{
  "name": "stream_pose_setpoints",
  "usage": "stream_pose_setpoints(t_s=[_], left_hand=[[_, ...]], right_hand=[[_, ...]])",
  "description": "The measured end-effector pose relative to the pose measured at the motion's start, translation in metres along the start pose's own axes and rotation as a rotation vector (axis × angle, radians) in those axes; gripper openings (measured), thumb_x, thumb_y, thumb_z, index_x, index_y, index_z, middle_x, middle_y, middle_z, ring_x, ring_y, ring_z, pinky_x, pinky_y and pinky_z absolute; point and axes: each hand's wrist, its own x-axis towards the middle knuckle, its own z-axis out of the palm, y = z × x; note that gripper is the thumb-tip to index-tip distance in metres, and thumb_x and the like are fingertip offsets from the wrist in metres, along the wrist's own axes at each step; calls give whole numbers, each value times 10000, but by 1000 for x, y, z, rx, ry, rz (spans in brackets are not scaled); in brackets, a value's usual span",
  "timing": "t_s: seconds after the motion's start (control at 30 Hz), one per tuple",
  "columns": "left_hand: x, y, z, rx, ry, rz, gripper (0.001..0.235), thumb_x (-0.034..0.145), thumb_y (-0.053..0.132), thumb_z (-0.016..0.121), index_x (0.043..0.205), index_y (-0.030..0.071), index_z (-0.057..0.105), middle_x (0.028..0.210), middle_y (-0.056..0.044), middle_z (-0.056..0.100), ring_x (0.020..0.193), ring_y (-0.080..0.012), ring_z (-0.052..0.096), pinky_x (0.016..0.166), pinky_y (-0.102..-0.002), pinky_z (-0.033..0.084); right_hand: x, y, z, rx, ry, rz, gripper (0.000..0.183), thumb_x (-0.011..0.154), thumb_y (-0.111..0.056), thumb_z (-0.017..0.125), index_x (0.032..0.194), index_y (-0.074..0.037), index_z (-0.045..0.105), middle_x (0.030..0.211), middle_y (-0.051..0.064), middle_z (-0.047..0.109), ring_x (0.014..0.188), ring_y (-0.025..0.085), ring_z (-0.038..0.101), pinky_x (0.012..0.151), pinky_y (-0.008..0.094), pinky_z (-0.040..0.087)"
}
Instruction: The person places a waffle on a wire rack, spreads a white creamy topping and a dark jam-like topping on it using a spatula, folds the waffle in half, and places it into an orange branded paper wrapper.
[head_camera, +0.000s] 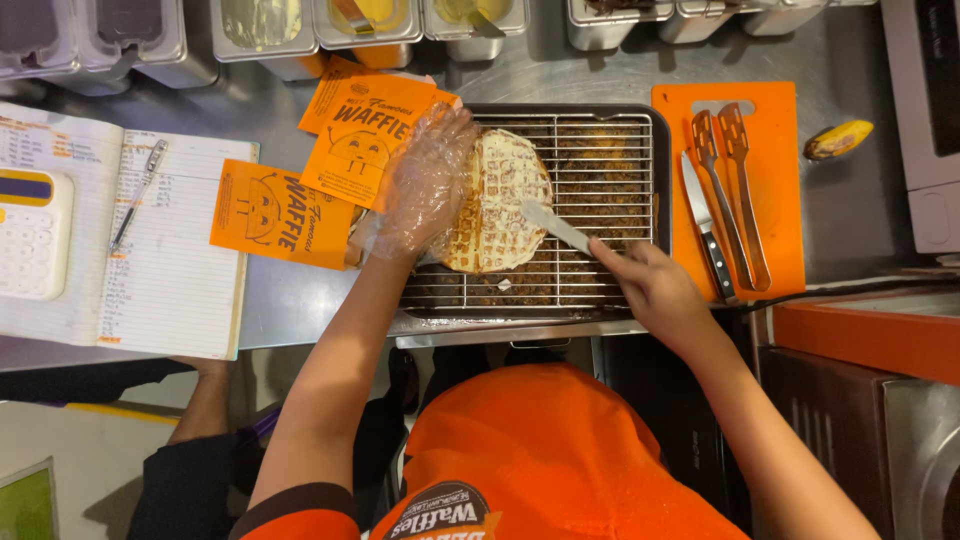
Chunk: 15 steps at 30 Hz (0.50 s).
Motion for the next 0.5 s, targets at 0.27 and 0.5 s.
stream_pose_setpoints(t_s=[0.27,0.5], left_hand=[[-1,2,1,-35,22,-42,439,970,70,537,1400,12,607,1529,-163,545,1473,-312,442,1274,-461,258],[0,2,-2,-25,6,-50,448,959,85,526,1392,9,611,1530,-161,536,1466,-313,435,1264,-465,247]], right_hand=[[-32,-6,2,-294,130,-191,613,851,4,653,1398,-273,657,845,80,587,722,276,581,667,423,455],[25,31,0,-289,234,-232,614,914,5,651,1459,-278,633,910,64,586,791,274,588,718,419,439]])
